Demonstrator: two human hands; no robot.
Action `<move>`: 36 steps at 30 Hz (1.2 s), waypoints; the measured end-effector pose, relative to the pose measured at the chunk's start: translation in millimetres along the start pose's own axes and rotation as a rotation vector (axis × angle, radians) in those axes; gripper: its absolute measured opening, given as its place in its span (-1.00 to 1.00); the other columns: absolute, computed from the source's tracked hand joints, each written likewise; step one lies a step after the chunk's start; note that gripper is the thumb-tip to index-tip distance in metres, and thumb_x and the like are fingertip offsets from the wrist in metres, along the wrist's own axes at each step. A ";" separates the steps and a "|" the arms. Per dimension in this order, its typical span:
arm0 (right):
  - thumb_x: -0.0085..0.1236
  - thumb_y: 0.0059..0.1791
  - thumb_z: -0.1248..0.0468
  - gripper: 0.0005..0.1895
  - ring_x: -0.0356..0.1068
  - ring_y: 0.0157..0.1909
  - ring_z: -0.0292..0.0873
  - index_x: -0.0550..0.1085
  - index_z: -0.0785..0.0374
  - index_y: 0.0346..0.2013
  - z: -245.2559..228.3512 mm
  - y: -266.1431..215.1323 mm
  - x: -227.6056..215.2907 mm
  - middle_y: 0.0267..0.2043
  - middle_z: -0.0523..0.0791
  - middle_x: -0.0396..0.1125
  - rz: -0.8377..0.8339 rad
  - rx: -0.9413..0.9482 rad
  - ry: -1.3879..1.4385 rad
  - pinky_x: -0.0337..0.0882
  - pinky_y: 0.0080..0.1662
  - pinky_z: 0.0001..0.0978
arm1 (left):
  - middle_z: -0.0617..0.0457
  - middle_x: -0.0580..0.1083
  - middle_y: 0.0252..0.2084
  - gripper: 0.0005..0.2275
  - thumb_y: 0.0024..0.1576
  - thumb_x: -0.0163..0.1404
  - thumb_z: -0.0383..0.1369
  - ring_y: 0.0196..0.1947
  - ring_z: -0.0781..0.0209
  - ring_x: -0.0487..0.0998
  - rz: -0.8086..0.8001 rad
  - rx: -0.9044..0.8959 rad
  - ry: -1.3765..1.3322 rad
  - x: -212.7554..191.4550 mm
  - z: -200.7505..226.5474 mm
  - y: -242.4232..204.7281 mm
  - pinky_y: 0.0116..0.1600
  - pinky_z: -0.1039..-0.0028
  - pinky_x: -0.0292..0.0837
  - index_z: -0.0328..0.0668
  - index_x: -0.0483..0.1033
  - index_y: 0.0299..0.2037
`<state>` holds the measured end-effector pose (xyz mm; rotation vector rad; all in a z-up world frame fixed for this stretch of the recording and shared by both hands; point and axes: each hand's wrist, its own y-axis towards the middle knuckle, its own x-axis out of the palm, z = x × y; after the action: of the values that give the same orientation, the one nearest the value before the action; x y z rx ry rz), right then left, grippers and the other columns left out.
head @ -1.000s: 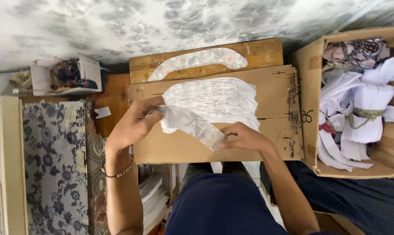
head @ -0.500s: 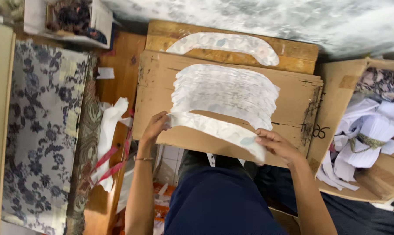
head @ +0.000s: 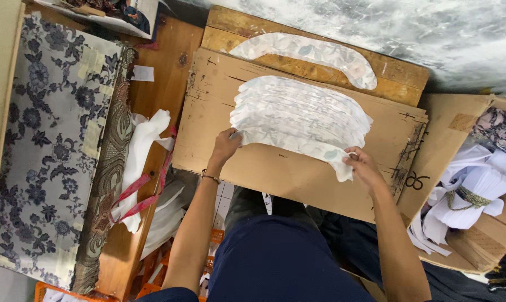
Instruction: The person repeatedly picks up white fabric pieces from a wooden surface, folds them, and stacks them into a neat pile. The person also occasionally moves pieces to a nearby machine or crate.
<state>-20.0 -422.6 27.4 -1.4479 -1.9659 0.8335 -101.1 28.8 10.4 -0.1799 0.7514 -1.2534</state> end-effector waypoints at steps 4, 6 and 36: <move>0.19 0.01 0.33 -0.81 0.16 -0.45 -0.33 0.50 0.18 -0.08 -14.5 -0.8 -11.2 -0.44 -0.25 0.26 0.081 -0.036 -0.163 0.16 -0.42 -0.39 | -0.12 0.59 -0.46 -0.77 0.12 0.07 -0.31 -0.46 0.18 0.64 0.015 0.087 0.038 0.4 13.8 10.0 -0.26 0.40 0.50 -0.38 0.58 -0.19; 0.20 0.01 0.33 -0.81 0.15 -0.46 -0.33 0.49 0.19 -0.08 -21.5 -1.5 -18.5 -0.46 -0.26 0.26 0.060 -0.110 -0.141 0.15 -0.45 -0.40 | -0.12 0.58 -0.46 -0.79 0.13 0.05 -0.32 -0.45 0.18 0.64 0.012 0.109 0.006 -0.8 24.9 12.2 -0.26 0.39 0.50 -0.37 0.59 -0.23; 0.23 -0.03 0.41 -0.77 0.25 -0.29 -0.37 0.50 0.27 -0.08 17.5 -21.4 -17.1 -0.25 -0.21 0.43 0.151 -0.217 -0.244 0.25 -0.25 -0.52 | -0.10 0.58 -0.50 -0.83 0.16 0.05 -0.35 -0.46 0.17 0.65 0.010 0.072 0.115 13.2 32.7 -16.2 -0.27 0.40 0.50 -0.33 0.58 -0.22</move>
<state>-41.6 -446.6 30.8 -1.7054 -2.2047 0.9225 -92.8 2.7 37.8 -0.0455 0.8034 -1.2874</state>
